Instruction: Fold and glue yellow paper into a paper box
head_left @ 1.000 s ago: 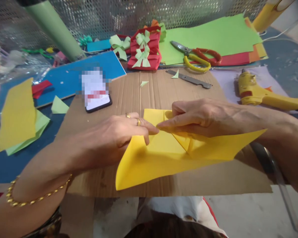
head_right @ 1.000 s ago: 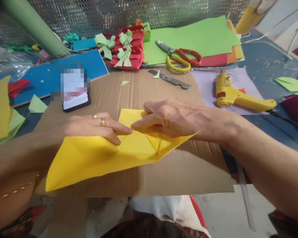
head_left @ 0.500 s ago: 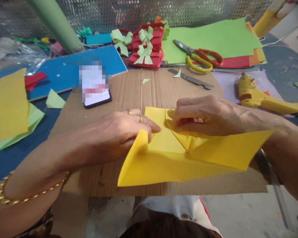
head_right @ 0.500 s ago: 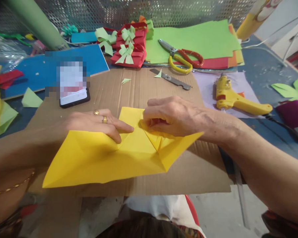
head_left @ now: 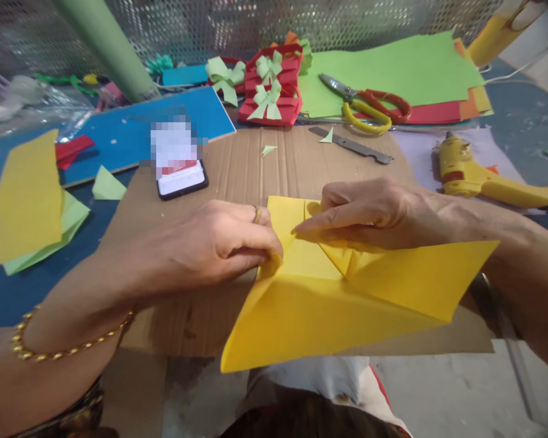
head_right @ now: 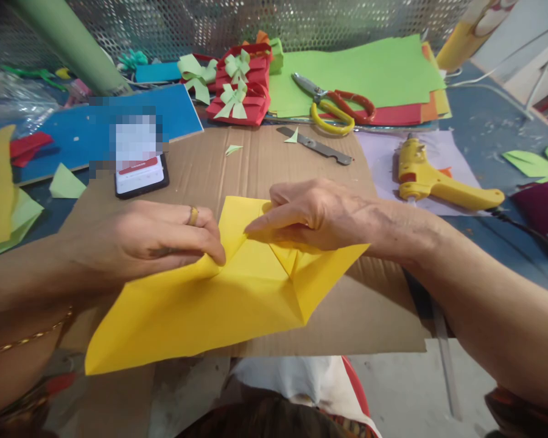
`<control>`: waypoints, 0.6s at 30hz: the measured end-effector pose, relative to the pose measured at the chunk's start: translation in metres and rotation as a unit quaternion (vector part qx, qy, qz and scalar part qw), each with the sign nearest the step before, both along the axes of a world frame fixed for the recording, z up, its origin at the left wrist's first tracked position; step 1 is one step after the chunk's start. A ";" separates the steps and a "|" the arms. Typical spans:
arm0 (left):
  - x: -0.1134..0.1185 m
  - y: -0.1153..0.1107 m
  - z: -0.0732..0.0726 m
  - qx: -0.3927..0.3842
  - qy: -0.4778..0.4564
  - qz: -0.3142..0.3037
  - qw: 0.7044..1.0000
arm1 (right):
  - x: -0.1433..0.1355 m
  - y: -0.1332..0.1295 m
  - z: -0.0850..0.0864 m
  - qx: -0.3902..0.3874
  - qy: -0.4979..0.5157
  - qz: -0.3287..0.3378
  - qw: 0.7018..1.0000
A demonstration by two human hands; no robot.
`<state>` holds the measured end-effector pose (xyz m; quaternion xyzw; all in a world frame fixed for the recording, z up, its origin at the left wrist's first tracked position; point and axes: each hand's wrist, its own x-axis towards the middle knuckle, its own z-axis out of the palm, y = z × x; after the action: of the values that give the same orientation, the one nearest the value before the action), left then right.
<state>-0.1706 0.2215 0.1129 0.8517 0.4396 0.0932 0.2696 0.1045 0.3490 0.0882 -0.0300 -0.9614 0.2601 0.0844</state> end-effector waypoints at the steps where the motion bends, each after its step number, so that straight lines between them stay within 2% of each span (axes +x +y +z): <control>1: 0.000 0.000 0.000 -0.001 -0.003 -0.003 1.000 | 0.000 0.001 -0.001 0.000 0.004 0.004 1.000; 7: 0.000 -0.003 -0.002 -0.012 -0.059 -0.026 0.998 | -0.001 0.004 -0.005 0.011 0.033 0.025 0.999; 13: 0.000 -0.005 -0.002 0.029 -0.077 -0.054 0.995 | 0.000 0.003 -0.007 0.009 0.030 0.019 0.999; 18: -0.004 -0.008 -0.007 0.054 -0.065 -0.005 0.996 | 0.001 0.003 -0.006 -0.004 0.025 0.000 1.000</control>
<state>-0.1749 0.2137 0.1060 0.8592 0.4113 0.1708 0.2518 0.1057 0.3518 0.0820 -0.0236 -0.9578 0.2651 0.1086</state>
